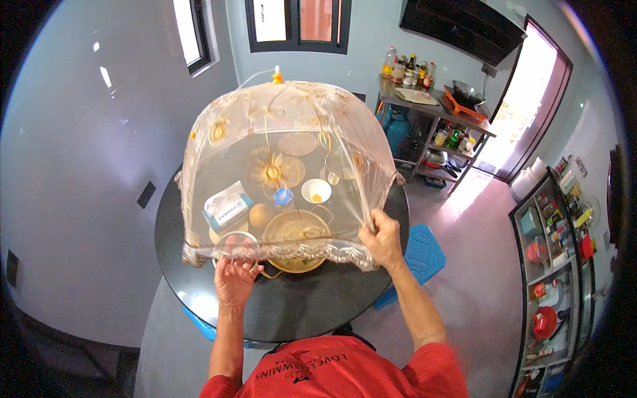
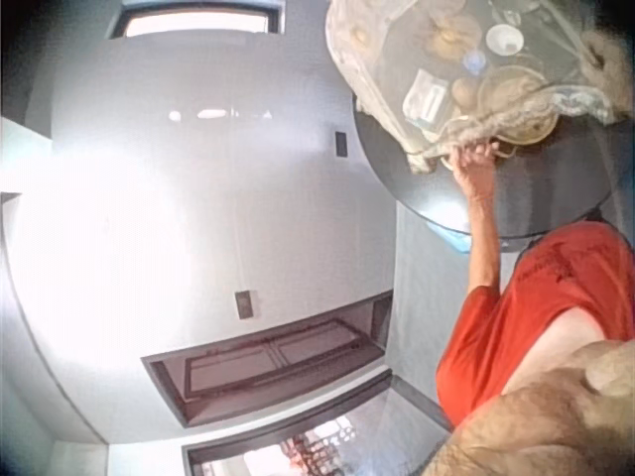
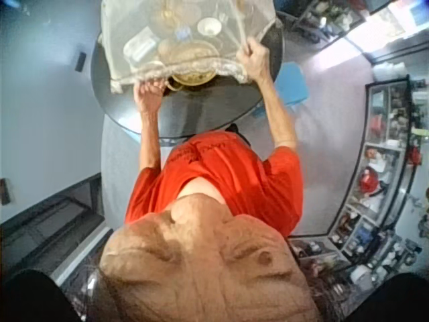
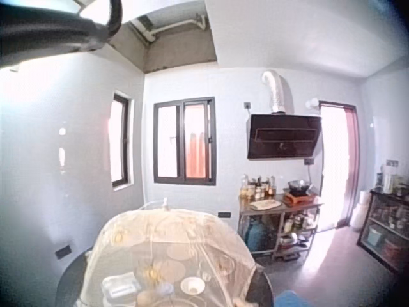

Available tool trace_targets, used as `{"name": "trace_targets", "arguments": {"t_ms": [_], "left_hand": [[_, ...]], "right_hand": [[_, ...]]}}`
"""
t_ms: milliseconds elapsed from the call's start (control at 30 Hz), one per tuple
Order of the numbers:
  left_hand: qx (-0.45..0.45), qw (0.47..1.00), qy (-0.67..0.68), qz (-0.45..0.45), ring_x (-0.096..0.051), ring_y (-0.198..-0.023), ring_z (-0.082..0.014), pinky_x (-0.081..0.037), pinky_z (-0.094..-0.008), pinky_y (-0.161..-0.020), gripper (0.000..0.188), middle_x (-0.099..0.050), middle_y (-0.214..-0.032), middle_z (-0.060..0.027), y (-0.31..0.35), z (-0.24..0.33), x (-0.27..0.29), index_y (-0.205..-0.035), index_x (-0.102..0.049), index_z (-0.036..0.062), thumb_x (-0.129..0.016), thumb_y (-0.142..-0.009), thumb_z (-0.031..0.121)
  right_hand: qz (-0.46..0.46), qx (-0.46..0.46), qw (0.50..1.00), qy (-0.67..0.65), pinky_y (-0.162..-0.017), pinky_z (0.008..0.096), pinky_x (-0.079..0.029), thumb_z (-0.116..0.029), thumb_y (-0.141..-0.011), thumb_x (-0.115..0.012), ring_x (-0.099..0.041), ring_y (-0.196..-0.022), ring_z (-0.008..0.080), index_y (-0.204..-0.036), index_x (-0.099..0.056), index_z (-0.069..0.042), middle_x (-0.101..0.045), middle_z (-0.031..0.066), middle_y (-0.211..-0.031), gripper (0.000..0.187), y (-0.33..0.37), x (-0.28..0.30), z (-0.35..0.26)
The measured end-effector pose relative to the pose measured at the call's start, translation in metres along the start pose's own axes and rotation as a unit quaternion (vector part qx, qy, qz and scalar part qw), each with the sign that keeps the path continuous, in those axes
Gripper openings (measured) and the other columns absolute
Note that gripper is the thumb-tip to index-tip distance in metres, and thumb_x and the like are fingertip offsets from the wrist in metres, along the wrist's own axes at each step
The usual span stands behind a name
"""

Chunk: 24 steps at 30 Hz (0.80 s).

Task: The person prepares ingredients in a kitchen, including washing cabbage and handling eggs. They stir-fry cubed food in a wok on an induction cooktop and transfer sliced meat from a cutting board into a bowl. The person also places eggs into a bowl and covers a table with a food dome.

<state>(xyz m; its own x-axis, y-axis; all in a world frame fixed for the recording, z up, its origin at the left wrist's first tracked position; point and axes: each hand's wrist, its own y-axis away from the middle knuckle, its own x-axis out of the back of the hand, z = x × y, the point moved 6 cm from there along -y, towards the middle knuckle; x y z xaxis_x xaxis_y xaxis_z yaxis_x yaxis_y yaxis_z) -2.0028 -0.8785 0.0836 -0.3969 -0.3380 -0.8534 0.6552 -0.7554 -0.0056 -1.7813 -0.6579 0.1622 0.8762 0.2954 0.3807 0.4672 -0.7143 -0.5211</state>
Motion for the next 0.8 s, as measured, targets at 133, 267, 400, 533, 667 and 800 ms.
{"name": "trace_targets", "arguments": {"t_ms": [133,267,400,533,667,800], "left_hand": [[0.042,0.991,-0.128,0.024,-0.057,-0.095,-0.0252,-0.051,-0.0375,-0.066,0.033,-0.054,-0.115,-0.0119,0.005,0.0,0.044,-0.115,-0.049,0.0119,-0.05,-0.089,0.032],[0.069,0.985,-0.131,0.088,-0.06,-0.08,-0.0233,-0.053,-0.0353,-0.056,0.023,-0.059,-0.099,-0.0097,0.026,0.001,0.077,-0.108,-0.053,0.0074,-0.052,-0.089,0.022],[0.057,0.964,-0.216,0.143,-0.059,-0.07,-0.0198,-0.05,-0.0295,-0.046,0.027,-0.057,-0.093,-0.0083,0.048,0.028,0.15,-0.104,-0.05,0.0066,-0.053,-0.087,0.028],[0.085,0.937,-0.299,0.159,-0.059,-0.069,-0.0195,-0.048,-0.0293,-0.046,0.025,-0.057,-0.09,-0.0064,0.036,0.033,0.198,-0.099,-0.048,0.0076,-0.054,-0.086,0.029],[0.103,0.938,-0.294,0.152,-0.054,-0.06,-0.0162,-0.043,-0.0275,-0.041,0.024,-0.055,-0.078,-0.0041,0.035,0.047,0.227,-0.099,-0.047,0.0082,-0.055,-0.087,0.027],[-0.196,0.795,-0.472,0.326,-0.054,-0.064,-0.0122,-0.043,-0.0251,-0.047,0.019,-0.055,-0.076,-0.0035,0.052,0.092,0.242,-0.099,-0.052,0.0066,-0.057,-0.083,0.017]], "right_hand": [[0.023,-0.018,0.997,0.069,-0.044,0.0378,-0.039,-0.008,-0.069,-0.059,-0.051,-0.045,0.0306,-0.068,-0.043,-0.003,-0.046,0.0145,-0.052,0.017,0.055,-0.015,0.017],[0.025,-0.082,0.987,0.133,-0.047,0.0427,-0.042,-0.014,-0.069,-0.06,-0.054,-0.051,0.035,-0.07,-0.045,-0.004,-0.052,0.017,-0.057,0.018,0.115,-0.039,0.036],[0.043,-0.072,0.983,0.166,-0.053,0.0442,-0.044,-0.017,-0.071,-0.06,-0.057,-0.062,0.0368,-0.074,-0.046,-0.005,-0.052,0.0165,-0.065,0.019,0.147,-0.096,0.039],[-0.012,-0.091,0.981,0.173,-0.057,0.0445,-0.046,-0.018,-0.074,-0.06,-0.059,-0.07,0.0365,-0.084,-0.045,-0.004,-0.055,0.0169,-0.077,0.023,0.167,-0.112,0.045],[-0.065,-0.119,0.981,0.136,-0.062,0.041,-0.048,-0.015,-0.078,-0.057,-0.06,-0.076,0.0345,-0.095,-0.047,-0.004,-0.057,0.0155,-0.089,0.022,0.174,-0.101,0.035],[0.031,-0.098,0.989,0.108,-0.063,0.0407,-0.048,-0.011,-0.078,-0.057,-0.06,-0.074,0.0313,-0.097,-0.05,-0.007,-0.058,0.0137,-0.087,0.021,0.192,-0.05,0.047]]}}
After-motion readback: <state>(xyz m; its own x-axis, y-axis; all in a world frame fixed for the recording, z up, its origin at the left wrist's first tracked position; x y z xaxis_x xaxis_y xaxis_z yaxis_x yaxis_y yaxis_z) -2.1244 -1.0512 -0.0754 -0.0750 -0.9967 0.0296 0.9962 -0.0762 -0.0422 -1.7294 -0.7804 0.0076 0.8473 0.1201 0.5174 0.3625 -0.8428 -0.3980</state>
